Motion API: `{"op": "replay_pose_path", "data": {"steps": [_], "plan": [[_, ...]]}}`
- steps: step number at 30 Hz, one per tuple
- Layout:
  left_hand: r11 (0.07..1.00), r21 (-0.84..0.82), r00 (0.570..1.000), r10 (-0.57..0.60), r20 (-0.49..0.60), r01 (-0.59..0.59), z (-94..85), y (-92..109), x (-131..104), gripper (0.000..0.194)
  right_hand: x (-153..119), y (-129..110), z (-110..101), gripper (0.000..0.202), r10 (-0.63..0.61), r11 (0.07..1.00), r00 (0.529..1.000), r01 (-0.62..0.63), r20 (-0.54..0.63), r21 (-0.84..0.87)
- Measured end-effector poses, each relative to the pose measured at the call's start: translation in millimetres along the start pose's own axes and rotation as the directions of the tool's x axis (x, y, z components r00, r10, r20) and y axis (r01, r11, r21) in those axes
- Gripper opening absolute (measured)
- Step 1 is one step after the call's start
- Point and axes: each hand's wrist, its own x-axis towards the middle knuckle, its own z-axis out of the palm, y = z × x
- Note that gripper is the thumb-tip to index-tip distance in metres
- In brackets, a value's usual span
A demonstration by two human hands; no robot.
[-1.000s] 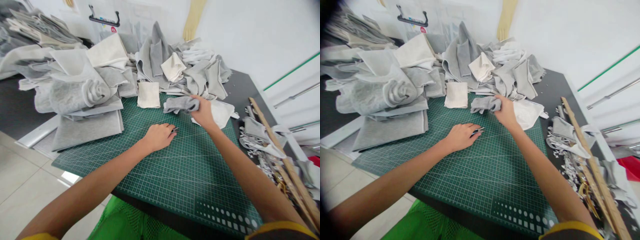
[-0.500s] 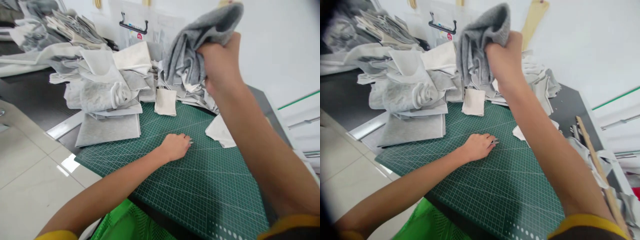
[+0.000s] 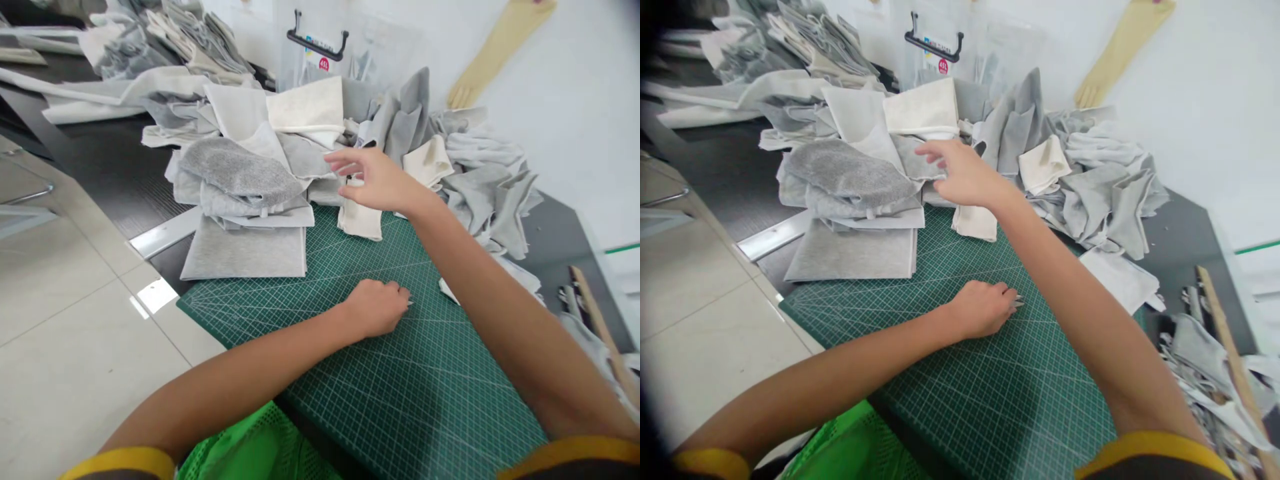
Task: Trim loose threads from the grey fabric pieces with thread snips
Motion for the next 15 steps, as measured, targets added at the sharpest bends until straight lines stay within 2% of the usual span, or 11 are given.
{"op": "replay_pose_path", "data": {"steps": [3, 5, 7, 11, 15], "plan": [[1.0, 0.009, 1.0, 0.005, -0.019, -0.004, -0.1, 0.3, 0.0, 0.025, -43.4, 32.1, 9.0, 0.063, 0.043, 0.997, 0.996, -0.038, 0.084, -0.069], [1.0, 0.019, 1.0, 0.004, -0.029, -0.003, -1.0, 0.4, 0.0, 0.026, -72.4, 49.5, 20.8, 0.065, 0.074, 0.985, 0.984, -0.046, 0.161, -0.167], [1.0, 0.029, 0.999, -0.001, -0.032, 0.002, -2.2, 0.6, -0.1, 0.026, -97.4, 63.0, 35.1, 0.067, 0.146, 0.964, 0.972, -0.098, 0.185, -0.247], [0.999, 0.042, 1.0, -0.013, -0.019, 0.014, -3.2, 1.2, -0.3, 0.028, -126.5, 75.8, 58.4, 0.052, 0.235, 0.918, 0.971, -0.209, 0.038, -0.337], [0.998, 0.056, 1.0, -0.029, 0.0, 0.029, -1.9, 1.3, -0.5, 0.031, -129.4, 74.2, 65.6, 0.049, 0.277, 0.876, 0.959, -0.277, -0.059, -0.395]]}}
